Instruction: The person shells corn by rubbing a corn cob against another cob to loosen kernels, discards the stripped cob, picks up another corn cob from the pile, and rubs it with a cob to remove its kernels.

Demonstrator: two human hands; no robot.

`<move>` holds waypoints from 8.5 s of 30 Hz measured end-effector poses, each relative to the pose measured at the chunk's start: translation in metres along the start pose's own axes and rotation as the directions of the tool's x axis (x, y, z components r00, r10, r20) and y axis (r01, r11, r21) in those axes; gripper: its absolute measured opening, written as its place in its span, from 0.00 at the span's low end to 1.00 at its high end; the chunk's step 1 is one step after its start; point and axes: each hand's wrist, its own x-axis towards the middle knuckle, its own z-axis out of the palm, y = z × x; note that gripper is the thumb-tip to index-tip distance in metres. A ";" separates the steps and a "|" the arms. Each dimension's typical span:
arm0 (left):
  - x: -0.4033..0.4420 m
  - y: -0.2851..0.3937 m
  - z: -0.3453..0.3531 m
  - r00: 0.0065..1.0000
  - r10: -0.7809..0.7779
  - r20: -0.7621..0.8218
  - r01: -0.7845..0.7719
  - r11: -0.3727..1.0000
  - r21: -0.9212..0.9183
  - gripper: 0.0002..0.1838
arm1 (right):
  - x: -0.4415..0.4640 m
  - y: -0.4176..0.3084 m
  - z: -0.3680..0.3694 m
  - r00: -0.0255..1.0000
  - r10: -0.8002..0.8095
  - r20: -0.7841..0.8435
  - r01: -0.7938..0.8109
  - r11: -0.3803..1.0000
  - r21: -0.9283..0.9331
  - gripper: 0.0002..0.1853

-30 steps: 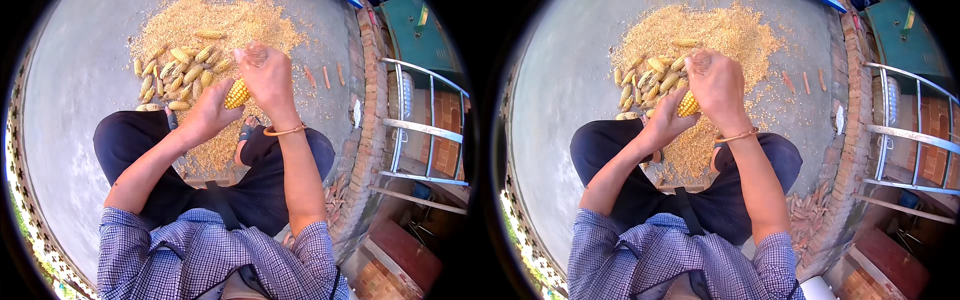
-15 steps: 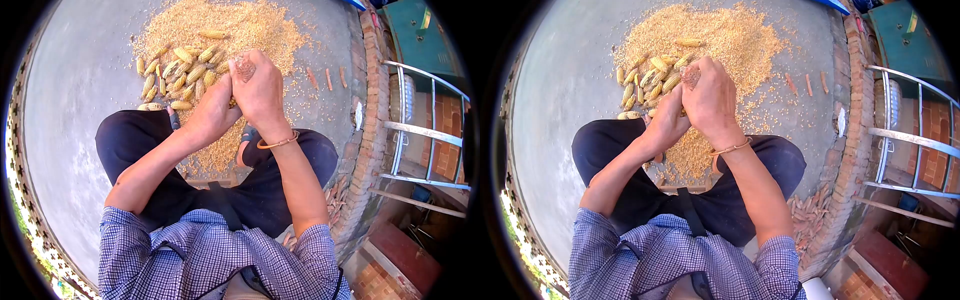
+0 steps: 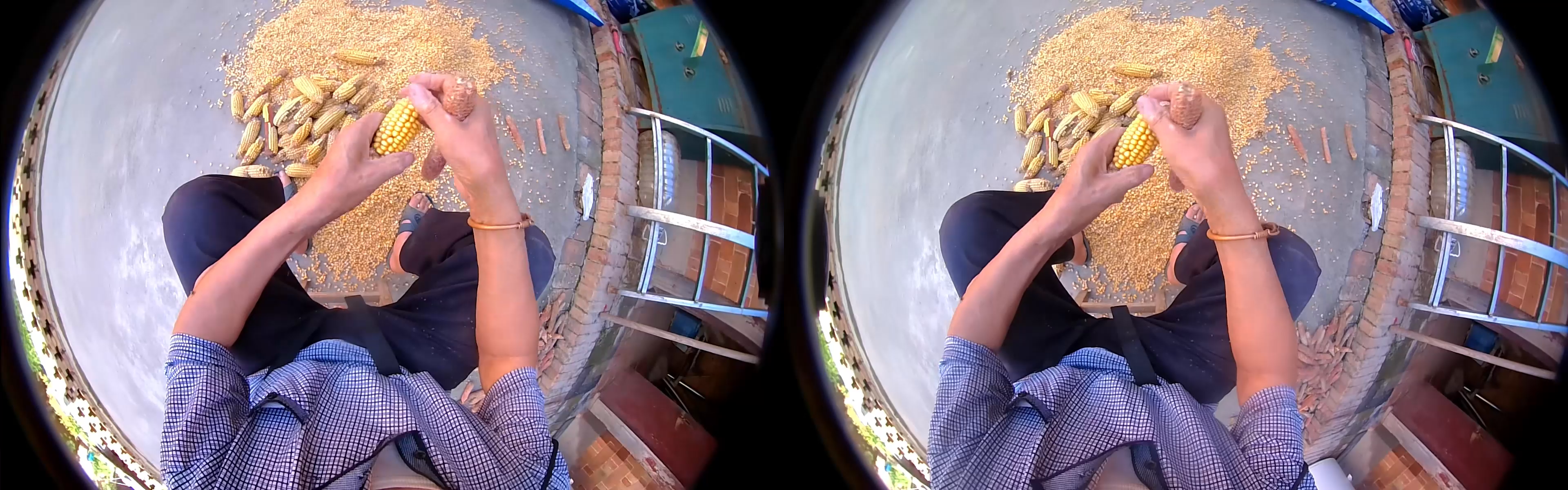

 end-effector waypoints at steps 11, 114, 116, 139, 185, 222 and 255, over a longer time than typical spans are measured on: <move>-0.009 0.014 0.018 0.978 0.204 -0.046 -0.183 0.942 0.281 0.18 | 0.005 0.018 0.028 0.856 -0.282 -0.433 0.142 0.934 -0.328 0.14; -0.003 0.022 0.018 0.993 0.025 -0.114 -0.001 0.979 0.202 0.16 | 0.002 -0.007 0.046 0.921 -0.089 -0.379 0.124 0.990 0.069 0.07; 0.001 0.006 0.021 0.944 0.284 -0.170 -0.255 0.952 0.172 0.15 | 0.008 0.001 0.045 0.896 -0.131 -0.424 0.157 0.987 0.027 0.09; -0.004 0.013 0.022 0.970 0.190 -0.155 -0.108 0.897 0.428 0.13 | 0.003 -0.005 0.042 0.905 0.077 -0.418 0.075 0.939 0.335 0.11; -0.009 0.025 -0.016 0.922 -0.118 0.369 0.366 0.581 -0.727 0.16 | -0.002 -0.019 0.007 0.997 0.025 -0.070 -0.004 0.960 0.282 0.14; -0.008 0.007 0.012 0.998 0.045 -0.053 -0.033 0.980 0.196 0.16 | 0.000 0.004 0.043 0.879 -0.433 -0.200 0.239 0.762 -0.602 0.10; -0.005 0.013 0.001 0.996 0.035 -0.080 -0.044 0.993 -0.112 0.17 | 0.003 -0.006 0.025 0.984 -0.099 -0.149 0.120 0.982 0.143 0.19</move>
